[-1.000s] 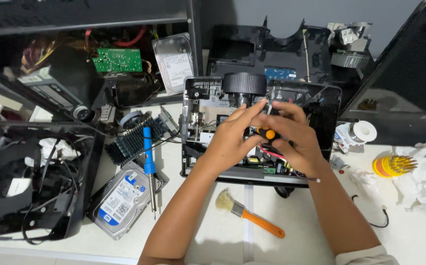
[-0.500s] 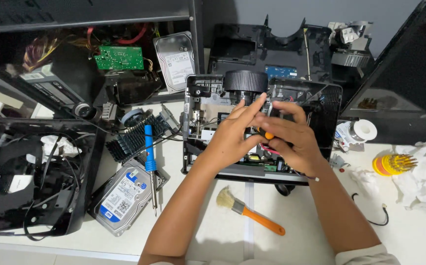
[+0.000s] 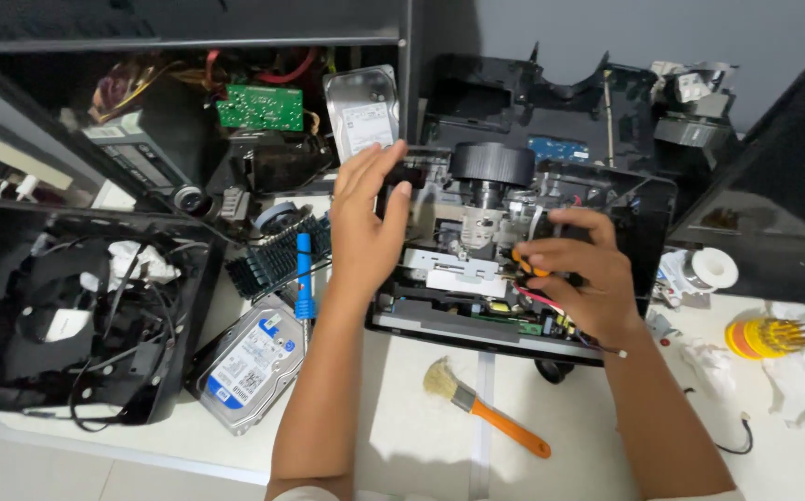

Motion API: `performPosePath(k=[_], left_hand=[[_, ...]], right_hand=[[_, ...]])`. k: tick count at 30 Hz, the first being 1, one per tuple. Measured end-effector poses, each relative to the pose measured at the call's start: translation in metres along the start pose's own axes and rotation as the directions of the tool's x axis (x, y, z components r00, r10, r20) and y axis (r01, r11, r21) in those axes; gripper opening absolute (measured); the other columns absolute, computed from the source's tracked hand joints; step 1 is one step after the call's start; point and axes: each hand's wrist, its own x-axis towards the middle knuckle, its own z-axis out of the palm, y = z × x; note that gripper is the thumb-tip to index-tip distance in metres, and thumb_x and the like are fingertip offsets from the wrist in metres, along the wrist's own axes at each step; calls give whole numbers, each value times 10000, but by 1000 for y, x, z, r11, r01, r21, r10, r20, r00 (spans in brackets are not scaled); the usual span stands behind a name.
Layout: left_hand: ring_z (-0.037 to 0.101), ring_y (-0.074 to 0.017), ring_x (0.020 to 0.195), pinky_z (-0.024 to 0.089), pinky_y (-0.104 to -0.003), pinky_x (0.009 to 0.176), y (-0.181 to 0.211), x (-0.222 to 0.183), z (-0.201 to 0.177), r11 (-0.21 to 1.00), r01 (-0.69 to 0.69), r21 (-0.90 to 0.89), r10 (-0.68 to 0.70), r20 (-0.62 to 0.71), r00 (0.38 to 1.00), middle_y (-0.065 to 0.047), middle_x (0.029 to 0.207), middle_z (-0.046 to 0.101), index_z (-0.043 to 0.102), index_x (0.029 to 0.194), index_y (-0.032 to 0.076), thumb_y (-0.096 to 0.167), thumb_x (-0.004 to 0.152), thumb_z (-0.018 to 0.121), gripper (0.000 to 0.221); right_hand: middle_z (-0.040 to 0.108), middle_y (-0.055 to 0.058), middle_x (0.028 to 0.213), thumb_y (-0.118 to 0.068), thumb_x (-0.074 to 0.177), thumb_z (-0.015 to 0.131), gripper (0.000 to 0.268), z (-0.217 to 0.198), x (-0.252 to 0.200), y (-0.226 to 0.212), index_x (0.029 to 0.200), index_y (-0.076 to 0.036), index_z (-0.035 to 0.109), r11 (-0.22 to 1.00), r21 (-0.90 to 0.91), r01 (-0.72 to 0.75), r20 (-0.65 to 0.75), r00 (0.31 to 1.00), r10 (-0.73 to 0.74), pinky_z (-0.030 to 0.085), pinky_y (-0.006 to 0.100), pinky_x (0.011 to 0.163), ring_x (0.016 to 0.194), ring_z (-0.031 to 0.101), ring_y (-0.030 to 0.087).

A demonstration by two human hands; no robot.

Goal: Disassembling and repairing the internal components of a digital projector using a screwdriver

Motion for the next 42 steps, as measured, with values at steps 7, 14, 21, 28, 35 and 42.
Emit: performPosePath(k=[7,14,21,28,35,42], left_hand=[[599,-252,1198,258,-539,1197,2,-3,3,984,-1,178,-1,10,1000,-49,1088,771,593,1415,17,65,971,675,454],[597,-212,1240,168,-585,1170,12,-13,33,928,-65,367,-40,271,962,-7,960,796,738,1236,130,71,845,602,417],[571,-272,1321,-71,-774,1117,32,-12,36,898,-85,432,-79,349,934,-32,997,802,719,1266,133,55,828,575,467],[602,-253,1283,-85,-774,1135,31,-11,35,897,-108,428,-72,384,921,-18,956,800,686,1308,128,54,840,587,484],[638,-219,1216,-37,-757,1152,23,-15,41,880,-145,451,-26,352,936,-1,936,797,678,1310,151,62,841,595,484],[640,-226,1210,-45,-764,1150,15,-19,43,873,-192,448,34,338,940,-6,955,792,705,1263,172,79,848,628,432]], right_hand=[[756,19,1247,-221,961,711,206,2,-7,9,1134,-114,748,999,-25,23,60,998,-22,310,413,1236,1455,480,322],[781,-8,1095,-292,817,858,274,-1,-8,6,1040,-150,785,992,-127,-22,27,999,26,382,411,1142,1191,586,267],[781,-16,1121,-248,835,843,209,4,-1,-1,1033,-197,798,974,-206,96,56,995,-86,444,422,1060,1143,621,298],[776,-29,1165,-254,901,780,175,-2,11,-15,1069,-207,786,954,-254,162,60,987,-151,411,484,1092,1220,623,328],[773,7,974,-346,777,910,322,3,-2,-4,965,-139,752,967,-240,84,-61,993,-102,434,468,1019,1068,657,304],[781,48,1013,-415,857,838,375,-21,3,-17,1026,-88,760,968,-250,-16,-175,984,-29,441,423,1032,1066,670,308]])
